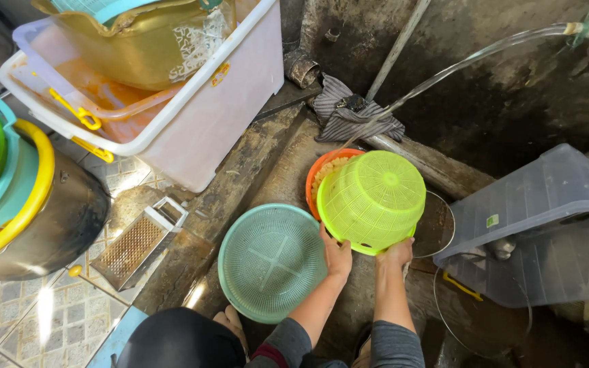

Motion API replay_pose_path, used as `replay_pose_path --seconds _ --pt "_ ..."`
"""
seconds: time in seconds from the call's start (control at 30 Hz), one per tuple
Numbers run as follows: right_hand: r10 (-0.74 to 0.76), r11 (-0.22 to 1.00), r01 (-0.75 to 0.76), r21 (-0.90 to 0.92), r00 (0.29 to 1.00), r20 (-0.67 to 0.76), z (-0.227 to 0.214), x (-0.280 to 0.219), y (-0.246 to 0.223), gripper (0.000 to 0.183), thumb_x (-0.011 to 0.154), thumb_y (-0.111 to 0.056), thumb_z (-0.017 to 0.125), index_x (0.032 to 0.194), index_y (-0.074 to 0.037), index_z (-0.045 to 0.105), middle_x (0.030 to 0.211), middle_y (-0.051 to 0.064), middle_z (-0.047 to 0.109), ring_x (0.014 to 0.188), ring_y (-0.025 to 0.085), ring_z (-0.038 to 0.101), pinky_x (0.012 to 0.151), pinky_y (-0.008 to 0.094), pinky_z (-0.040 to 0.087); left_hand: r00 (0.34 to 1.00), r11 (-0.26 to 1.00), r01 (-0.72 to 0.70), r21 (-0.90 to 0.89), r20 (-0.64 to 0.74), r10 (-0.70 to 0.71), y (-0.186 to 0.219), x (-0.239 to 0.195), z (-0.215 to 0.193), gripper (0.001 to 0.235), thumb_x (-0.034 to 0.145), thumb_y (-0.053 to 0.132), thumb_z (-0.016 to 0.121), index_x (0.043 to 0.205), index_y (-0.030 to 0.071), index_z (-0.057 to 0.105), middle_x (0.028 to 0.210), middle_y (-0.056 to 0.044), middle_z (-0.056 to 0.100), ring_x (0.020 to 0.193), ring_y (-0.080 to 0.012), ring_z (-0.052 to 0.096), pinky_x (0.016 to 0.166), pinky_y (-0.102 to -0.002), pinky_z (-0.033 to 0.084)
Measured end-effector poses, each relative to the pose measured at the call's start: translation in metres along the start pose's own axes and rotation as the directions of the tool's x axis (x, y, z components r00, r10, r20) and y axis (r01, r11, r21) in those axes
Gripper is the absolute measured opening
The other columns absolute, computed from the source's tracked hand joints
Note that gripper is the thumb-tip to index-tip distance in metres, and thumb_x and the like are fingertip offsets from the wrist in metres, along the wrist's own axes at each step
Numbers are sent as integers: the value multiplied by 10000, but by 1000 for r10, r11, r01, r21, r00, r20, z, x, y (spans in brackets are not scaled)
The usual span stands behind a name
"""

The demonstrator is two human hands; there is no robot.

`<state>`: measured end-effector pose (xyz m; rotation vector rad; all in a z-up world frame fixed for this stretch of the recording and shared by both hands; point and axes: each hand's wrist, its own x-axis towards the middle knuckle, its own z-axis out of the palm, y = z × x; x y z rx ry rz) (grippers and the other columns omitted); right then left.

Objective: Washing diced potatoes in a basin using running water from a tap.

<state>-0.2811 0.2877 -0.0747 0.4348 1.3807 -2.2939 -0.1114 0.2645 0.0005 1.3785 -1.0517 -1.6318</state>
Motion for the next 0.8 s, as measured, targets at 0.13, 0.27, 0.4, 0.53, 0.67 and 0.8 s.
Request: replay_pose_path --seconds 0.13,0.27,0.4,0.53,0.67,0.8 --pt "-19 1000 18 12 999 28 8 -21 6 454 1114 -339 375 1304 20 576 1294 134 678 1103 281 694 926 439 600 995 989 55 134 -93 -42 2 -9 -13 901 892 79 638 1610 199 107 1220 -186 745 1121 -347 709 1001 -409 512" --pt "-115 982 107 -157 992 -46 14 -36 14 418 1107 -305 384 1215 36 600 1211 132 686 1018 254 684 861 408 591 981 966 141 215 -165 -106 -23 2 -25 887 899 112 660 1614 241 150 1240 -196 695 1143 -377 674 999 -448 508" --pt "-135 981 132 -144 991 -15 20 -52 5 406 1108 -285 376 1184 36 613 1194 131 689 1002 259 690 839 398 597 980 970 128 208 -176 -91 -15 -8 -30 896 888 126 655 1618 250 151 1263 -192 691 1160 -383 673 1018 -454 504" --pt "-189 944 168 -284 981 -47 20 -58 6 390 1109 -283 377 1207 12 612 1183 126 700 998 256 682 838 391 571 976 943 186 276 -166 -144 2 -16 -36 888 903 173 657 1619 264 139 1270 -187 697 1174 -385 666 1031 -456 496" --pt "-197 963 187 -196 980 -33 18 -61 5 396 1101 -279 359 1179 15 612 1158 120 700 967 242 698 811 383 596 977 958 175 228 -162 -140 4 -19 -37 838 917 162 647 1611 258 186 1313 -188 667 1195 -378 647 1026 -449 493" --pt "-340 898 341 -277 939 52 11 -46 14 402 1150 -260 391 1133 73 616 1096 170 719 918 269 689 806 382 572 984 986 144 81 -117 -134 -34 0 -38 740 928 125 639 1569 198 277 1397 -156 629 1245 -321 626 1046 -414 474"
